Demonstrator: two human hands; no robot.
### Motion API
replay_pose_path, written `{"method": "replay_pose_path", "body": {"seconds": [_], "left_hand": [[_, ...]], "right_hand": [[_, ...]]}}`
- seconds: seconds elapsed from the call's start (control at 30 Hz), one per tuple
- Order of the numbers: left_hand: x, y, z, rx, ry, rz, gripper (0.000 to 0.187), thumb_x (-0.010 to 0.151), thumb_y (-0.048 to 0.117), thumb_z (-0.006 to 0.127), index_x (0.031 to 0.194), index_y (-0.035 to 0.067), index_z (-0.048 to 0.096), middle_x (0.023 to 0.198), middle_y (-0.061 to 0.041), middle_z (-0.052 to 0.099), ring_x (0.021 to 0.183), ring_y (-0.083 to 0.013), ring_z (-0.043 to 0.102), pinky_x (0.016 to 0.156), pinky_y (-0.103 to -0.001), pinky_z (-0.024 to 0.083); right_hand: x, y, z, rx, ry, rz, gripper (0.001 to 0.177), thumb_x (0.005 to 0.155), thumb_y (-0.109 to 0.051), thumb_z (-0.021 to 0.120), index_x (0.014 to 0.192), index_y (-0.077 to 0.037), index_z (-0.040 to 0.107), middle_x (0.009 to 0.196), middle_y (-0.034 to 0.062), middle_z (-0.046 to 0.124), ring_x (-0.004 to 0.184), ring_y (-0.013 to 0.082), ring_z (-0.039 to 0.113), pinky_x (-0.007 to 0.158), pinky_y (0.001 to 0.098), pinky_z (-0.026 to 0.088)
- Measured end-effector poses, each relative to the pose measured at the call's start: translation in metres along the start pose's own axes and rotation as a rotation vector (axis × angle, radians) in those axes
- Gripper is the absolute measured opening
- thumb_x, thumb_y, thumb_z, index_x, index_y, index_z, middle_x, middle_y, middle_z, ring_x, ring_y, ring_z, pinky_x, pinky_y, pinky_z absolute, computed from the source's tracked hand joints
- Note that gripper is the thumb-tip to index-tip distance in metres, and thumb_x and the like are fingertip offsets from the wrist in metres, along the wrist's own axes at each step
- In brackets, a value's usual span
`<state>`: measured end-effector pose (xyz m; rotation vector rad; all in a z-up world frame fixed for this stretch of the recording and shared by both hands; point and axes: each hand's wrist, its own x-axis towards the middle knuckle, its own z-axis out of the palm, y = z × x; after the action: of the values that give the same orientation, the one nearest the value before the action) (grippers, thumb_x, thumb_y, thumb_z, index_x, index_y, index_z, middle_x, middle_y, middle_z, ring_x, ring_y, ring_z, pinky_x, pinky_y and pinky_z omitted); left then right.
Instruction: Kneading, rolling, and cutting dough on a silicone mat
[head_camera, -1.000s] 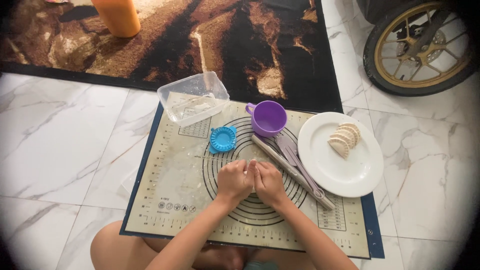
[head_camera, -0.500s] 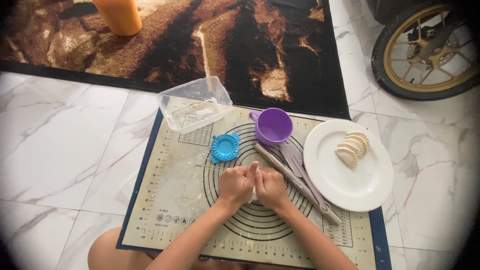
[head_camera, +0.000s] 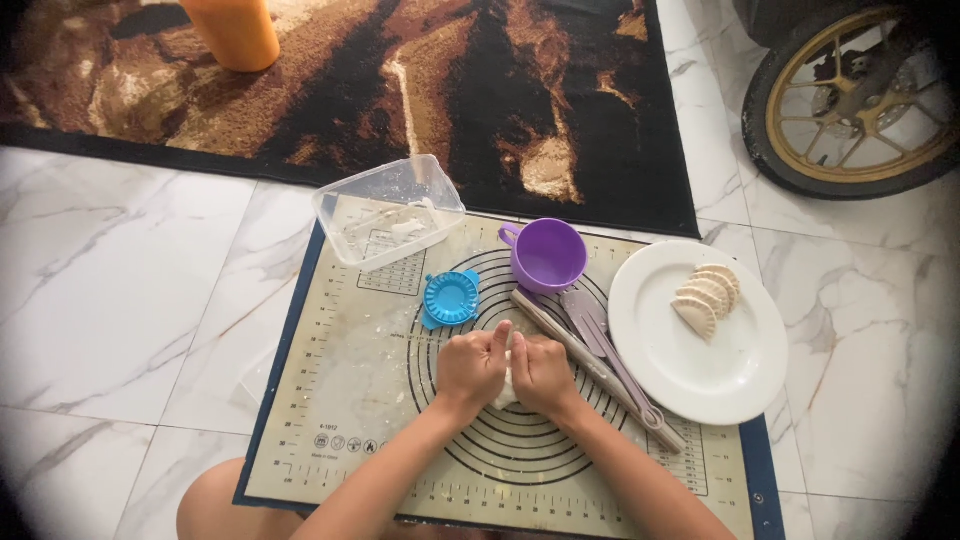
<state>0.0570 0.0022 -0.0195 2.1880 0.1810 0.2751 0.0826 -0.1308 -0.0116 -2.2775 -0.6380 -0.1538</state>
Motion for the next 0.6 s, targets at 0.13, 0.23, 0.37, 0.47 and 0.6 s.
{"method": "replay_pose_path", "body": {"seconds": [0.13, 0.23, 0.37, 0.47, 0.6], "left_hand": [[-0.001, 0.011, -0.006, 0.053, 0.045, 0.081, 0.073, 0.102, 0.056, 0.038, 0.051, 0.009, 0.062, 0.049, -0.017, 0.059, 0.054, -0.0390, 0.066, 0.050, -0.047, 0.048], [-0.012, 0.004, -0.003, 0.058, 0.112, 0.146, 0.065, 0.103, 0.042, 0.039, 0.054, 0.003, 0.056, 0.053, -0.023, 0.058, 0.059, -0.0478, 0.064, 0.056, -0.059, 0.045], [-0.037, 0.001, -0.006, 0.075, 0.140, 0.212, 0.060, 0.107, 0.039, 0.032, 0.063, 0.009, 0.059, 0.056, -0.013, 0.059, 0.056, -0.0330, 0.064, 0.053, -0.043, 0.049], [-0.062, 0.023, -0.038, -0.057, 0.097, 0.158, 0.045, 0.108, 0.037, 0.029, 0.098, 0.007, 0.062, 0.069, -0.015, 0.066, 0.066, -0.0347, 0.066, 0.063, -0.047, 0.052], [-0.082, 0.046, -0.064, -0.289, 0.096, 0.046, 0.055, 0.107, 0.030, 0.030, 0.147, -0.007, 0.033, 0.122, -0.034, 0.062, 0.104, -0.0482, 0.066, 0.082, -0.058, 0.059]], "right_hand": [[-0.004, 0.012, 0.007, -0.040, 0.051, -0.050, 0.053, 0.101, -0.025, 0.046, 0.052, -0.006, 0.054, 0.053, 0.0199, 0.060, 0.060, 0.0431, 0.064, 0.052, 0.0465, 0.050], [-0.013, 0.020, 0.011, -0.065, 0.082, -0.072, 0.054, 0.102, -0.025, 0.046, 0.053, -0.004, 0.054, 0.054, 0.0209, 0.060, 0.059, 0.0428, 0.064, 0.052, 0.0464, 0.051], [-0.031, 0.010, 0.003, -0.185, 0.113, -0.223, 0.046, 0.104, -0.026, 0.046, 0.064, -0.008, 0.060, 0.062, 0.0160, 0.063, 0.066, 0.0372, 0.065, 0.063, 0.0436, 0.051], [-0.047, 0.002, -0.008, -0.290, 0.121, -0.298, 0.041, 0.107, -0.032, 0.042, 0.076, -0.012, 0.059, 0.066, 0.0085, 0.056, 0.069, 0.0301, 0.062, 0.069, 0.0390, 0.049], [-0.077, -0.005, -0.016, -0.399, 0.124, -0.357, 0.037, 0.107, -0.038, 0.045, 0.090, -0.011, 0.063, 0.076, 0.0047, 0.054, 0.077, 0.0272, 0.060, 0.079, 0.0396, 0.048]]}}
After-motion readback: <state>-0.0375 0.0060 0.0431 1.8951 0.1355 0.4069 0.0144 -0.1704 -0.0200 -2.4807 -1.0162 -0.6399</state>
